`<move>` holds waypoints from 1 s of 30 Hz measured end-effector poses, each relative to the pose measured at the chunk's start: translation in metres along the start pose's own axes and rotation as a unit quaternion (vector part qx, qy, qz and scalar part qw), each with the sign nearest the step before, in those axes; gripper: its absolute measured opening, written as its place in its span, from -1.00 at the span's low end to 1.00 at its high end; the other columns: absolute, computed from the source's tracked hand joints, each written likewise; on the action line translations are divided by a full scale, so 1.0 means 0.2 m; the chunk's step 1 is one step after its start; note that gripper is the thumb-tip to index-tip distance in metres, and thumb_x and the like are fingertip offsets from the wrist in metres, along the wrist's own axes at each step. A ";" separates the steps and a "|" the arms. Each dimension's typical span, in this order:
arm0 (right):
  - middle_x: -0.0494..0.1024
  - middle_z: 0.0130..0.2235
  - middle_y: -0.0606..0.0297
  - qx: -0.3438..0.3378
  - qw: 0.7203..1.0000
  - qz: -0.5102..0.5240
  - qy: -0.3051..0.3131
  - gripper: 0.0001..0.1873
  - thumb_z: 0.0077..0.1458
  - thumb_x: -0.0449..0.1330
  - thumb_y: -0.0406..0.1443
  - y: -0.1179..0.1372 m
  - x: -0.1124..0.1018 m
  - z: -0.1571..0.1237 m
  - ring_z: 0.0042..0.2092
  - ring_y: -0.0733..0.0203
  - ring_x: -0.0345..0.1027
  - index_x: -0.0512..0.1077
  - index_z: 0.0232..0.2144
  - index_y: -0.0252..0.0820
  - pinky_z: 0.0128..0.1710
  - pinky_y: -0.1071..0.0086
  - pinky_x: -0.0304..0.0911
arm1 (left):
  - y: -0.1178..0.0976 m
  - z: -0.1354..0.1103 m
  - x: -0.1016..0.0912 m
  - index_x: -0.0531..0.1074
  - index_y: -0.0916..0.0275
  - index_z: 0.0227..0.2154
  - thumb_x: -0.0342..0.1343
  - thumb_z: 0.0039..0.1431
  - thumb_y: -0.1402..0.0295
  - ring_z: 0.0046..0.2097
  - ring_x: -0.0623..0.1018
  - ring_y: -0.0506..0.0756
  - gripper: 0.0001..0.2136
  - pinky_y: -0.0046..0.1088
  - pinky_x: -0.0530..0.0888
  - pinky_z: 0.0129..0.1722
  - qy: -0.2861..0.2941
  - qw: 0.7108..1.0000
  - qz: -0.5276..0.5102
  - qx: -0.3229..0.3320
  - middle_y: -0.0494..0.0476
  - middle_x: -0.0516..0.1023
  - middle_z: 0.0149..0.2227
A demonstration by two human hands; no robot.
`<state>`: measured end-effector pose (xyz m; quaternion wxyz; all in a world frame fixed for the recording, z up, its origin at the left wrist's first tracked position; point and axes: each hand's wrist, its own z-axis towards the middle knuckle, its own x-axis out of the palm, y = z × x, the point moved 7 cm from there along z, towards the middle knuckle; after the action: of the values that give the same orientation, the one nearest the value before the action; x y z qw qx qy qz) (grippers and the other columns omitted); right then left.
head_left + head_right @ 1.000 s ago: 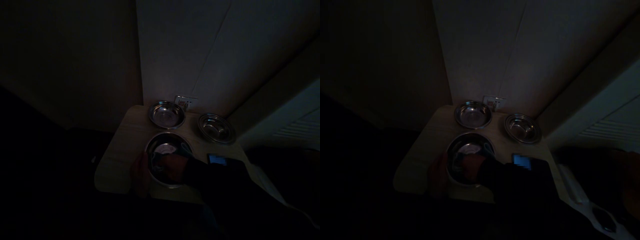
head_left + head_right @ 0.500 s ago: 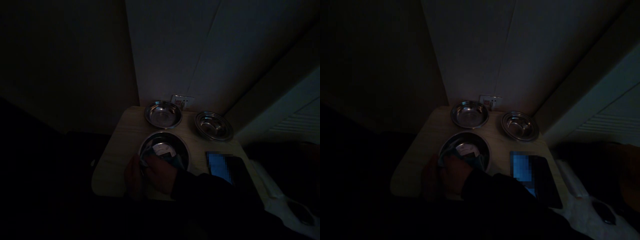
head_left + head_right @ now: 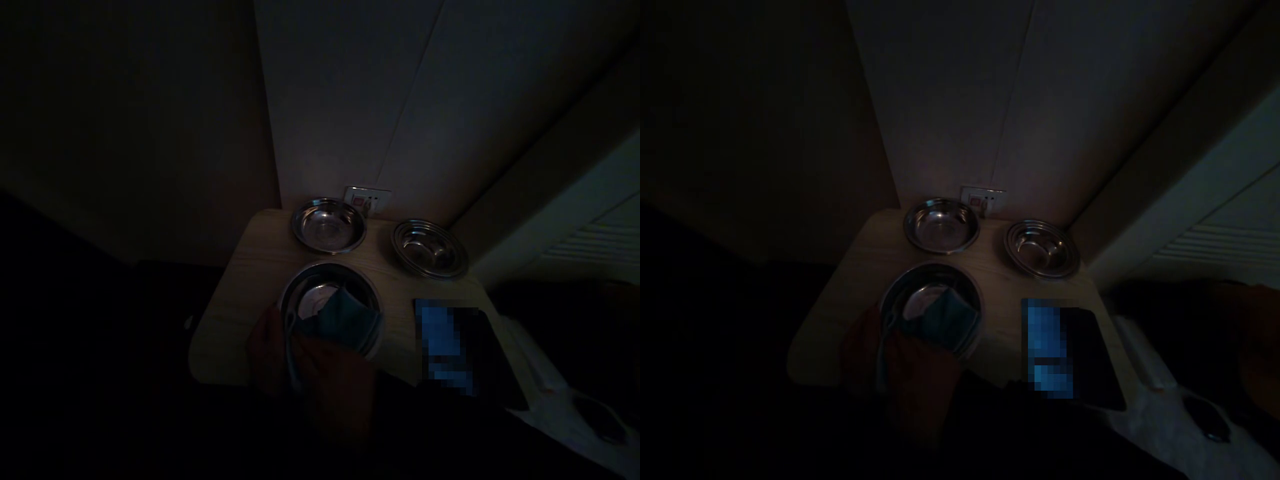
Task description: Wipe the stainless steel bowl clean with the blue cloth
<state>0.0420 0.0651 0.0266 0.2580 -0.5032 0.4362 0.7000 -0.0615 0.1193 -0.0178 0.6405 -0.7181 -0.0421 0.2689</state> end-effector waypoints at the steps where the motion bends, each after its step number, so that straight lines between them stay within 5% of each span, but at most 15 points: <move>1: 0.41 0.02 0.04 -0.013 0.999 -0.029 -0.025 -0.52 0.05 0.02 -0.31 -0.02 -0.01 -0.05 -0.06 0.03 0.34 0.27 0.04 -0.34 -0.16 0.21 0.30 | 0.01 0.00 0.00 0.44 0.24 -0.51 -0.13 0.12 0.12 -0.47 0.46 0.05 -0.64 -0.49 0.37 -0.50 0.003 1.000 0.000 -0.014 0.10 0.52 -0.52; 4: 0.50 -0.07 0.17 -0.064 0.988 -0.114 -0.087 -0.65 0.13 -0.04 -0.40 -0.08 -0.10 -0.22 -0.10 0.08 0.38 0.36 -0.06 -0.21 -0.09 0.17 0.26 | 0.02 -0.01 0.02 0.45 0.26 -0.48 -0.14 0.12 0.09 -0.42 0.46 0.04 -0.62 -0.51 0.37 -0.45 0.026 0.999 -0.003 -0.040 0.07 0.52 -0.49; 7: 0.49 -0.04 0.20 -0.106 0.982 -0.140 -0.066 -0.64 0.18 -0.07 -0.40 -0.10 -0.11 -0.29 -0.05 0.11 0.36 0.33 -0.01 -0.19 -0.05 0.16 0.24 | 0.01 -0.03 0.02 0.45 0.25 -0.47 -0.15 0.12 0.08 -0.41 0.46 0.04 -0.62 -0.52 0.36 -0.45 0.021 0.999 0.003 -0.028 0.07 0.51 -0.49; 12: 0.41 0.04 0.24 -0.036 0.983 -0.114 -0.139 -0.65 0.21 -0.07 -0.35 0.00 0.00 -0.21 0.00 0.12 0.32 0.34 -0.01 -0.05 -0.09 0.19 0.29 | 0.01 -0.03 0.00 0.47 0.28 -0.37 -0.14 0.11 0.09 -0.34 0.47 0.07 -0.61 -0.47 0.38 -0.34 0.005 0.999 0.028 -0.020 0.14 0.55 -0.37; 15: 0.37 0.08 0.22 -0.067 0.984 -0.117 -0.116 -0.65 0.22 -0.08 -0.36 0.01 0.03 -0.21 0.04 0.12 0.27 0.33 0.01 -0.10 -0.05 0.18 0.27 | 0.00 -0.02 0.00 0.48 0.27 -0.39 -0.14 0.11 0.10 -0.35 0.47 0.06 -0.62 -0.48 0.37 -0.36 0.013 1.000 0.026 -0.010 0.11 0.55 -0.40; 22: 0.36 0.08 0.21 -0.181 0.964 -0.193 -0.041 -0.67 0.21 -0.07 -0.40 -0.22 -0.18 -0.41 0.12 0.09 0.18 0.35 -0.03 -0.18 0.04 0.09 0.20 | -0.01 -0.02 0.01 0.49 0.27 -0.39 -0.14 0.12 0.13 -0.35 0.48 0.06 -0.63 -0.51 0.37 -0.38 0.000 0.999 0.037 -0.010 0.11 0.55 -0.40; 30: 0.46 -0.01 0.20 -0.137 0.975 -0.092 -0.147 -0.73 0.19 -0.01 -0.37 -0.03 0.01 -0.23 0.04 0.14 0.27 0.41 -0.12 -0.19 0.02 0.17 0.23 | 0.00 -0.02 0.01 0.48 0.28 -0.36 -0.13 0.11 0.09 -0.34 0.48 0.05 -0.60 -0.50 0.38 -0.36 0.012 0.999 0.018 -0.024 0.11 0.56 -0.39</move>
<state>0.0692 0.0281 0.0179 0.3108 -0.4634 0.2457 0.7926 -0.0575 0.1162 -0.0190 0.6186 -0.7371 -0.0282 0.2705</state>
